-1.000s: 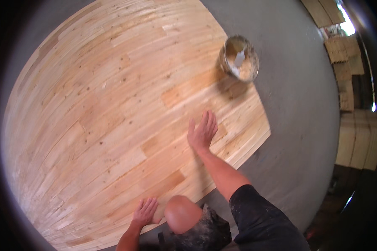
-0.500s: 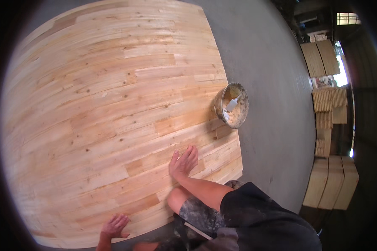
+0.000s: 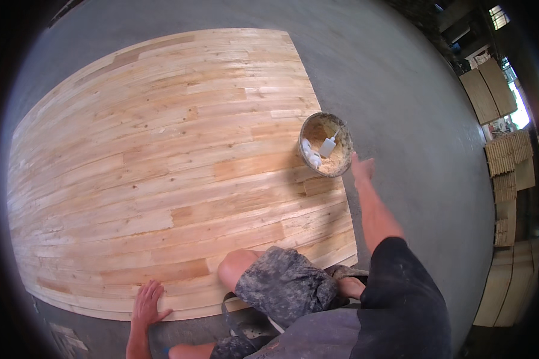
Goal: The person arranges thin wooden strips on a large plywood panel, applies glue from a bottle into gaps, and presses the strips together to form a continuous surface. The person works on the floor in a workshop, handling wood pieces and a glue bottle.
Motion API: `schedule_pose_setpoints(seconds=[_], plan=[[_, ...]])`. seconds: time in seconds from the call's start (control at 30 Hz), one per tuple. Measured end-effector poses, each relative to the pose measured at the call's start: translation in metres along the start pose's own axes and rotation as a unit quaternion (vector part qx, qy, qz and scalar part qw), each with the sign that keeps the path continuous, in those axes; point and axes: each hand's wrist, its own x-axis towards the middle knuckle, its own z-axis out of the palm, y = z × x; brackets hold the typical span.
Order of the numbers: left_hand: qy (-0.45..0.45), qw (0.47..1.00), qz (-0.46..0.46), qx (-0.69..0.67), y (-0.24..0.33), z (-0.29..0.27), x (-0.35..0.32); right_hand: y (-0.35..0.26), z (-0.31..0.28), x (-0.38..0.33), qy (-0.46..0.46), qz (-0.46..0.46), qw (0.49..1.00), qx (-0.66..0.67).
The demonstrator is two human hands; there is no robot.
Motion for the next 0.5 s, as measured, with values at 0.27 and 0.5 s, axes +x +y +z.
schedule_pose_setpoints(seconds=[0.27, 0.5], plan=[[0.412, 0.908, 0.012, -0.067, 0.109, -0.113, 0.210, -0.020, 0.087, -0.087, -0.253, -0.123, 0.943, 0.178], [0.392, 0.883, -0.109, -0.235, 0.208, -0.150, 0.382, -0.097, 0.073, -0.290, -0.393, -0.121, 0.835, 0.366]])
